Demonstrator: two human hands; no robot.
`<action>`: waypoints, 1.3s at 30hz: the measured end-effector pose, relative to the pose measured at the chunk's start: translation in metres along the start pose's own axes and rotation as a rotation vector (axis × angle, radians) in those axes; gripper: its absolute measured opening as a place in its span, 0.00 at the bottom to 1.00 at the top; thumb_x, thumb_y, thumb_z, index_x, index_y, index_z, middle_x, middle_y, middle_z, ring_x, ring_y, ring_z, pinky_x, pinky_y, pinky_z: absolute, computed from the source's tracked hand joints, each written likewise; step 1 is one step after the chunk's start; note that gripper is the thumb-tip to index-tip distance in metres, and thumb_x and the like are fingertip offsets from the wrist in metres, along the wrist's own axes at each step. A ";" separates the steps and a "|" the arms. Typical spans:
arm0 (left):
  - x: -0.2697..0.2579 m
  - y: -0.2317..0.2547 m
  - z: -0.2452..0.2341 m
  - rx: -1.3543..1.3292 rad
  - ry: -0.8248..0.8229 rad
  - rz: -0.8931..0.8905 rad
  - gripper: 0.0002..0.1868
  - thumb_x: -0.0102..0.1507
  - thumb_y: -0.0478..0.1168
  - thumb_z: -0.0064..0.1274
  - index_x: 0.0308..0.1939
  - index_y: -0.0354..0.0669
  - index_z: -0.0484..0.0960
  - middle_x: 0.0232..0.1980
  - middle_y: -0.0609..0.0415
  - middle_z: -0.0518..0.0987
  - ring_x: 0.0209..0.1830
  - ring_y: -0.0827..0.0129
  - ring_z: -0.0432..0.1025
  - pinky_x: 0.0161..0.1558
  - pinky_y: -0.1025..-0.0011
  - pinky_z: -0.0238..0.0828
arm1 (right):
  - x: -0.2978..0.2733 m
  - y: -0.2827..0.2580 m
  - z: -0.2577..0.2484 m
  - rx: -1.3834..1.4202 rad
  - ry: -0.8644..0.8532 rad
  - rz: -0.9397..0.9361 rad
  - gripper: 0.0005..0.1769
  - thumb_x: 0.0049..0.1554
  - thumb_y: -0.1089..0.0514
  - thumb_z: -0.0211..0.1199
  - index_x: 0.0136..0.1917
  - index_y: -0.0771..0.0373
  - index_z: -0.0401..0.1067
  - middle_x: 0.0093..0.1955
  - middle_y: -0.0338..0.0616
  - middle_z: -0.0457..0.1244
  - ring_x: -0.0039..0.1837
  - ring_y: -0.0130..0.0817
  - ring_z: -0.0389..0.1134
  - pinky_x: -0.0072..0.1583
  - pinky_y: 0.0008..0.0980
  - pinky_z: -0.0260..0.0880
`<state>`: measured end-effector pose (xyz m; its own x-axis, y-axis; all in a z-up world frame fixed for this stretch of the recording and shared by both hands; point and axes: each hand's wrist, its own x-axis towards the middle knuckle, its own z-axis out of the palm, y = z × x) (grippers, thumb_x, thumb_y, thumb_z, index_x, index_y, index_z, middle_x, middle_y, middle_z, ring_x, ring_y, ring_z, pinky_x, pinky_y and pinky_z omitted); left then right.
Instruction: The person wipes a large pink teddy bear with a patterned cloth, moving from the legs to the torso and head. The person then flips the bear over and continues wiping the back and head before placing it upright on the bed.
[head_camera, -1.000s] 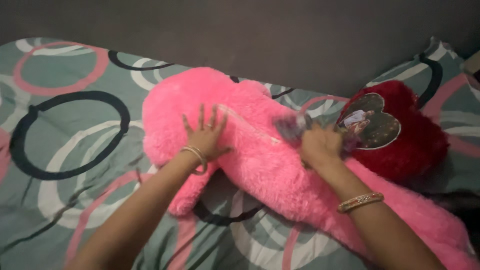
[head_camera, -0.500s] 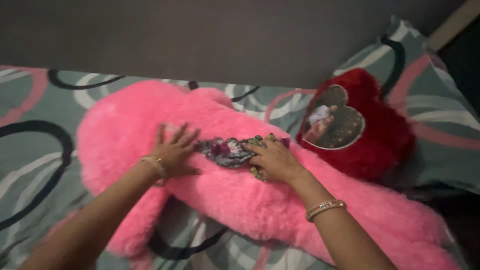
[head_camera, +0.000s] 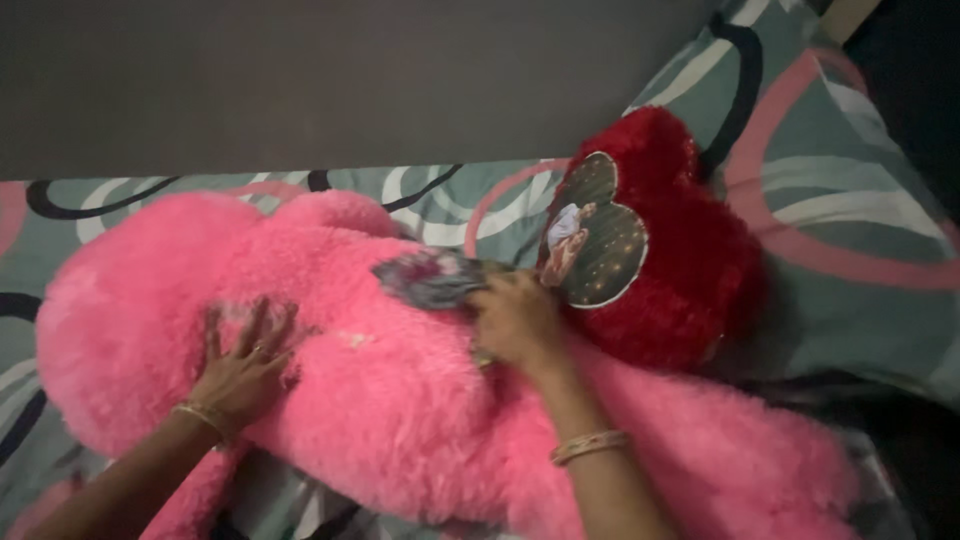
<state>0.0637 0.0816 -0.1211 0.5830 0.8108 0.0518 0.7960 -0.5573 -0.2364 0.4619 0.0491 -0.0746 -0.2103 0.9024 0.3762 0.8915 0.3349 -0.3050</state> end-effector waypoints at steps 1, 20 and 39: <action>0.000 0.002 0.002 -0.049 0.126 0.030 0.39 0.57 0.53 0.44 0.74 0.69 0.59 0.84 0.58 0.40 0.84 0.52 0.28 0.64 0.18 0.19 | 0.003 -0.009 0.006 0.047 -0.006 -0.007 0.21 0.44 0.59 0.60 0.51 0.51 0.82 0.65 0.52 0.64 0.63 0.63 0.62 0.65 0.55 0.60; 0.046 0.034 -0.005 0.160 -0.508 -0.268 0.39 0.64 0.47 0.46 0.79 0.66 0.50 0.85 0.62 0.37 0.84 0.51 0.24 0.63 0.14 0.22 | 0.028 -0.145 0.086 -0.268 -0.319 0.067 0.20 0.61 0.52 0.51 0.61 0.53 0.78 0.68 0.44 0.63 0.72 0.47 0.56 0.64 0.51 0.56; -0.068 -0.028 -0.026 -0.116 -0.176 -0.251 0.46 0.63 0.64 0.43 0.80 0.58 0.43 0.84 0.58 0.40 0.83 0.56 0.30 0.69 0.25 0.24 | 0.033 -0.248 0.067 -0.373 -0.048 -0.021 0.16 0.56 0.50 0.56 0.49 0.51 0.82 0.58 0.43 0.66 0.63 0.49 0.60 0.62 0.56 0.58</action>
<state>0.0057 0.0373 -0.0925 0.3370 0.9384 -0.0767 0.9305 -0.3444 -0.1245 0.2067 0.0134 -0.0451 -0.2406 0.9109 0.3351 0.9698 0.2395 0.0454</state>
